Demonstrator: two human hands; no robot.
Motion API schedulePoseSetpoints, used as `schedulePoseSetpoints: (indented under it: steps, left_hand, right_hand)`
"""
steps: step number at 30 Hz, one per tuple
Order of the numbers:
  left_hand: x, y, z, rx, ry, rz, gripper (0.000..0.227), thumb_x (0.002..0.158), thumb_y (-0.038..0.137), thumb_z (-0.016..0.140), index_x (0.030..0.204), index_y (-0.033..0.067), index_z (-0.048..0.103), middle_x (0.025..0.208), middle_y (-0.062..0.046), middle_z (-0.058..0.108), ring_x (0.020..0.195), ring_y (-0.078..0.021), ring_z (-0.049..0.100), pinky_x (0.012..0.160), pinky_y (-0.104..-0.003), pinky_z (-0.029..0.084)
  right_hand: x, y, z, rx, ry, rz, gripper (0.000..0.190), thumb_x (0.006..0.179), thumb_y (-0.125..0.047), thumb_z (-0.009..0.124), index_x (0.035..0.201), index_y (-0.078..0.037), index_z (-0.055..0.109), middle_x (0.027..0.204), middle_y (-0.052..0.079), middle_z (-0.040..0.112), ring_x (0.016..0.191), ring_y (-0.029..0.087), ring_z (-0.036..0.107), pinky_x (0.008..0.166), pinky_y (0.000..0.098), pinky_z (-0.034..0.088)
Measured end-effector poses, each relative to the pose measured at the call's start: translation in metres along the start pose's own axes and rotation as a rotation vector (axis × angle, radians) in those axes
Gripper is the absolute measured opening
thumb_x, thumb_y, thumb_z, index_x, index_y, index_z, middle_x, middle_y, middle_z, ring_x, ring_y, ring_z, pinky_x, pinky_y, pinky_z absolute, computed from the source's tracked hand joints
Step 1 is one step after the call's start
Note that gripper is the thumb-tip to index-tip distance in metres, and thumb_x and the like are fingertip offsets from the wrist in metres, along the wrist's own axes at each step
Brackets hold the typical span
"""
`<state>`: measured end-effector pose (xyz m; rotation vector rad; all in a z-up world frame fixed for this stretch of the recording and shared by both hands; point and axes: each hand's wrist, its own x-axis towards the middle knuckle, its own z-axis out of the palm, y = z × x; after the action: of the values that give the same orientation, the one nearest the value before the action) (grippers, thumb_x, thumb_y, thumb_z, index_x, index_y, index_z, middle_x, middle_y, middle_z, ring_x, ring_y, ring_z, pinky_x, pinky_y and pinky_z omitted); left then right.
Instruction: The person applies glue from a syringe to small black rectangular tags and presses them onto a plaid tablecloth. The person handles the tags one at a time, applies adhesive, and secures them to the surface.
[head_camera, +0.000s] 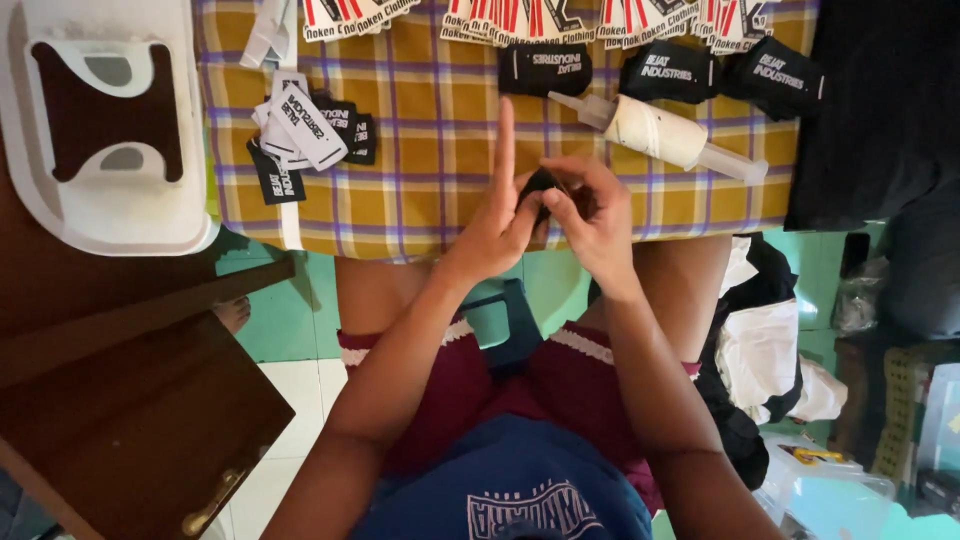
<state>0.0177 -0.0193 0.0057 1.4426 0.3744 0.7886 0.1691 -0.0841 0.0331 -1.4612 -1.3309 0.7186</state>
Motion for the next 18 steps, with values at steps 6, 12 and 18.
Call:
schedulePoseSetpoints:
  steps: [6,12,18]
  left_hand:
    - [0.002,0.010,0.001,0.074,-0.040,-0.130,0.085,0.118,0.004,0.040,0.161,0.0320,-0.029,0.082,-0.007,0.053,0.062,-0.0158,0.037,0.065,-0.032,0.045]
    - [0.008,0.011,-0.001,0.057,0.011,-0.004,0.068,0.113,-0.001,0.037,0.169,0.0160,0.002,0.142,-0.031,0.059,0.128,-0.0422,0.062,0.109,-0.057,0.048]
    - [0.012,-0.011,-0.002,-0.116,0.158,-0.195,0.023,0.108,0.015,0.054,0.122,0.0115,0.072,0.092,-0.001,0.073,0.083,-0.0107,0.067,0.080,-0.027,0.055]
  right_hand:
    - [0.003,-0.009,-0.007,-0.038,0.001,-0.133,0.023,0.099,-0.023,0.073,0.112,-0.004,0.069,0.116,0.015,0.070,0.113,0.030,0.068,0.098,0.0401,0.057]
    - [0.004,0.015,0.001,0.050,0.138,-0.120,0.012,0.095,0.000,0.079,0.106,-0.003,0.079,0.104,0.013,0.077,0.101,0.027,0.074,0.087,0.0372,0.058]
    - [0.007,0.024,0.012,0.163,0.260,-0.079,0.033,0.098,-0.011,0.080,0.126,0.000,0.066,0.111,0.013,0.073,0.104,0.021,0.071,0.086,0.0392,0.060]
